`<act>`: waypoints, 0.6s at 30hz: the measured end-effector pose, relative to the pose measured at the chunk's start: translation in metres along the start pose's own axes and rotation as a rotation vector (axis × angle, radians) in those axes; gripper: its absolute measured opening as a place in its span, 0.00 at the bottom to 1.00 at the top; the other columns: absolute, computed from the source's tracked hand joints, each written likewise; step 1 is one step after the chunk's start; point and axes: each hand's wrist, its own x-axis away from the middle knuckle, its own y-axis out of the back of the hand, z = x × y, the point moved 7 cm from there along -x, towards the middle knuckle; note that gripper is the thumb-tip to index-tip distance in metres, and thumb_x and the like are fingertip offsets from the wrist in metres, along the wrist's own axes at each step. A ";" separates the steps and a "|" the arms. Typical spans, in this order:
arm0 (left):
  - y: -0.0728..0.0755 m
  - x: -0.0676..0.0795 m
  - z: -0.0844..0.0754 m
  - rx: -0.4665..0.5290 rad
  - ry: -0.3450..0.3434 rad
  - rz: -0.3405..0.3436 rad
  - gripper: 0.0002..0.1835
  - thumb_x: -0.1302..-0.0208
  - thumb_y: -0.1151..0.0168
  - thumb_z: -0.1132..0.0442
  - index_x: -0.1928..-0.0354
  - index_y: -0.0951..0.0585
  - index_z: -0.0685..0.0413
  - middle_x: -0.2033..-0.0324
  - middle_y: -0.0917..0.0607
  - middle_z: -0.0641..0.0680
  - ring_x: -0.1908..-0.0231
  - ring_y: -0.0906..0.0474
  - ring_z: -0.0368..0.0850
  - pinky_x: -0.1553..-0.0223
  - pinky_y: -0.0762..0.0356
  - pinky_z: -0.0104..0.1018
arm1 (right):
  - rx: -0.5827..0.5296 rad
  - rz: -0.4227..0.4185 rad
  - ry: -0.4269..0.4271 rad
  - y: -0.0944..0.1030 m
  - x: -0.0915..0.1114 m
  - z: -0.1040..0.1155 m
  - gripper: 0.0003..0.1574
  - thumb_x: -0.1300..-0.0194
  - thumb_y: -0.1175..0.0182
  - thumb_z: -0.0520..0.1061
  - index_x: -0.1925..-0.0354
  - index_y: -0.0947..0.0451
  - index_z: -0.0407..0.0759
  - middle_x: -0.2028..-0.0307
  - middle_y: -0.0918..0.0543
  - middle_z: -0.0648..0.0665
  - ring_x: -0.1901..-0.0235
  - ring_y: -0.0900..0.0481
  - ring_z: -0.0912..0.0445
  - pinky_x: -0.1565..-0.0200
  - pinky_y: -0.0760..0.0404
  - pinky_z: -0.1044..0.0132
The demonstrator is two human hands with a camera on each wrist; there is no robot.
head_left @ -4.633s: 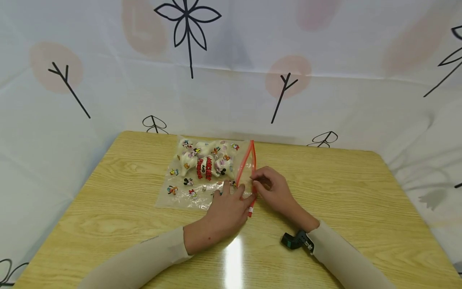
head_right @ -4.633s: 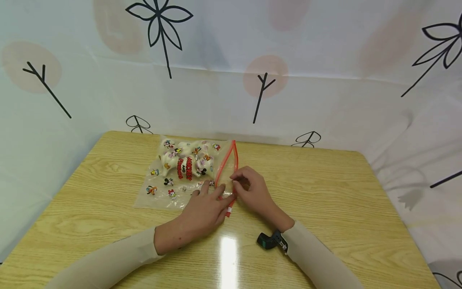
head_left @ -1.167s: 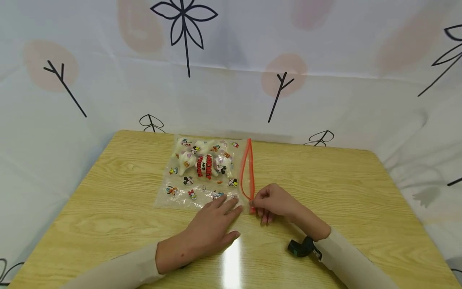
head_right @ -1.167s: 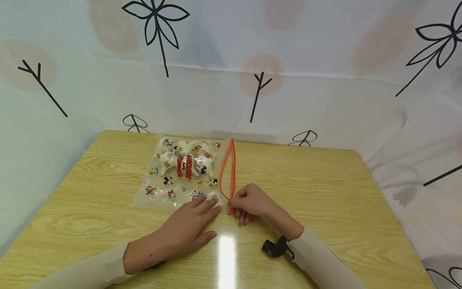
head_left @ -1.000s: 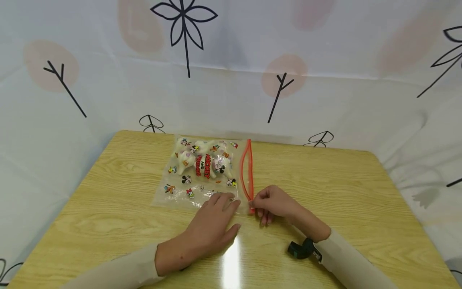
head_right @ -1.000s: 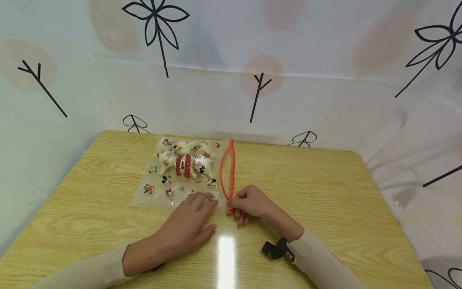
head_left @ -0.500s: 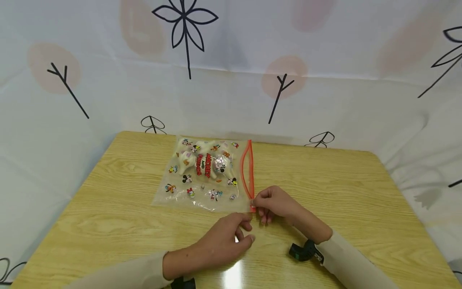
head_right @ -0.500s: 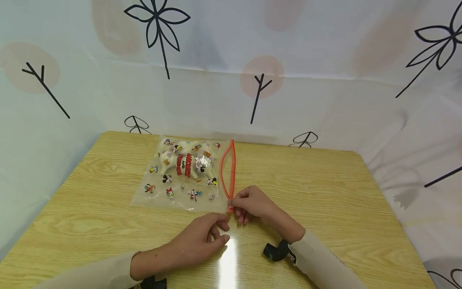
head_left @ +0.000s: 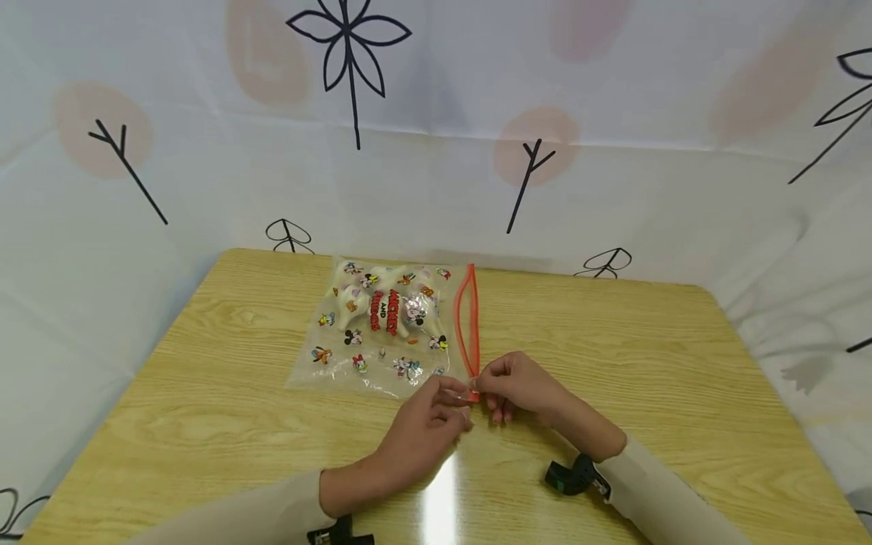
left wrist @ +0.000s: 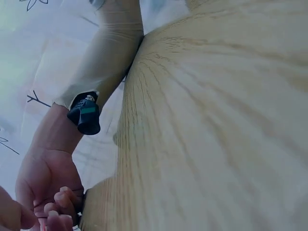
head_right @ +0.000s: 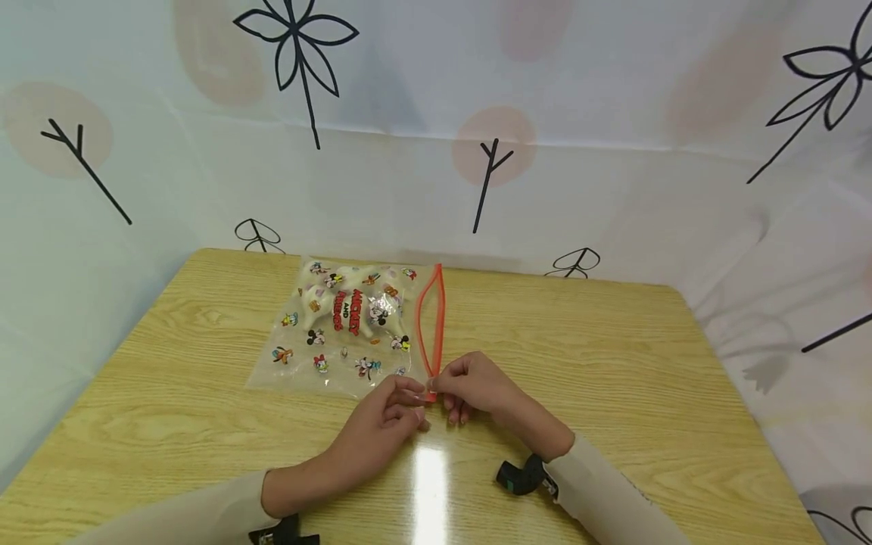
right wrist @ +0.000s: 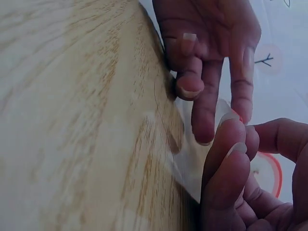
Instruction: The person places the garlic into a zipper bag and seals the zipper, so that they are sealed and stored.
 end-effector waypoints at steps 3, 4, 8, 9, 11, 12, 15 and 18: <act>-0.001 -0.004 0.002 0.059 0.006 -0.028 0.12 0.21 0.40 0.63 0.43 0.24 0.59 0.57 0.14 0.64 0.63 0.13 0.50 0.66 0.15 0.34 | 0.004 -0.001 -0.002 -0.001 0.000 -0.001 0.20 0.26 0.36 0.44 0.74 0.20 0.33 0.83 0.22 0.47 0.84 0.19 0.57 0.80 0.22 0.67; -0.002 -0.005 0.003 0.074 0.005 -0.036 0.11 0.21 0.39 0.63 0.44 0.23 0.60 0.58 0.14 0.65 0.64 0.14 0.50 0.67 0.16 0.34 | 0.006 0.001 0.000 -0.001 0.000 0.000 0.20 0.26 0.37 0.44 0.73 0.19 0.33 0.83 0.22 0.47 0.83 0.19 0.57 0.80 0.22 0.67; -0.004 -0.009 0.005 0.119 0.014 -0.063 0.10 0.20 0.40 0.62 0.46 0.24 0.61 0.63 0.15 0.64 0.68 0.15 0.48 0.68 0.16 0.34 | -0.003 0.015 0.012 -0.002 0.000 0.000 0.19 0.25 0.38 0.45 0.71 0.19 0.33 0.83 0.22 0.48 0.83 0.20 0.57 0.80 0.22 0.68; -0.004 -0.011 0.006 0.128 0.018 -0.067 0.10 0.20 0.40 0.62 0.47 0.24 0.61 0.64 0.15 0.63 0.68 0.16 0.48 0.69 0.17 0.34 | -0.008 0.020 0.015 -0.003 0.000 0.000 0.19 0.25 0.39 0.45 0.71 0.20 0.33 0.83 0.22 0.48 0.83 0.20 0.57 0.80 0.23 0.68; -0.005 -0.013 0.007 0.146 0.026 -0.076 0.09 0.19 0.41 0.63 0.48 0.25 0.61 0.66 0.16 0.62 0.70 0.17 0.48 0.70 0.18 0.34 | -0.020 0.028 0.021 -0.004 0.000 0.000 0.20 0.24 0.39 0.45 0.71 0.20 0.32 0.83 0.22 0.48 0.83 0.21 0.57 0.80 0.23 0.68; -0.005 -0.013 0.007 0.157 0.030 -0.082 0.09 0.19 0.41 0.63 0.48 0.25 0.62 0.67 0.16 0.62 0.70 0.17 0.48 0.70 0.19 0.33 | -0.024 0.032 0.024 -0.005 0.000 0.000 0.20 0.24 0.40 0.45 0.70 0.20 0.32 0.83 0.22 0.48 0.83 0.21 0.57 0.80 0.23 0.68; -0.005 -0.015 0.006 0.179 0.035 -0.093 0.08 0.19 0.43 0.65 0.49 0.26 0.64 0.70 0.16 0.61 0.73 0.19 0.46 0.72 0.20 0.32 | -0.030 0.044 0.033 -0.007 0.001 0.001 0.20 0.24 0.40 0.45 0.68 0.21 0.28 0.83 0.22 0.48 0.83 0.22 0.58 0.79 0.23 0.68; -0.004 -0.015 0.005 0.198 0.046 -0.104 0.07 0.19 0.44 0.67 0.49 0.27 0.66 0.72 0.16 0.60 0.76 0.20 0.45 0.74 0.21 0.32 | -0.021 0.055 0.042 -0.009 0.002 0.002 0.21 0.23 0.40 0.45 0.67 0.22 0.27 0.82 0.22 0.48 0.82 0.22 0.57 0.79 0.23 0.68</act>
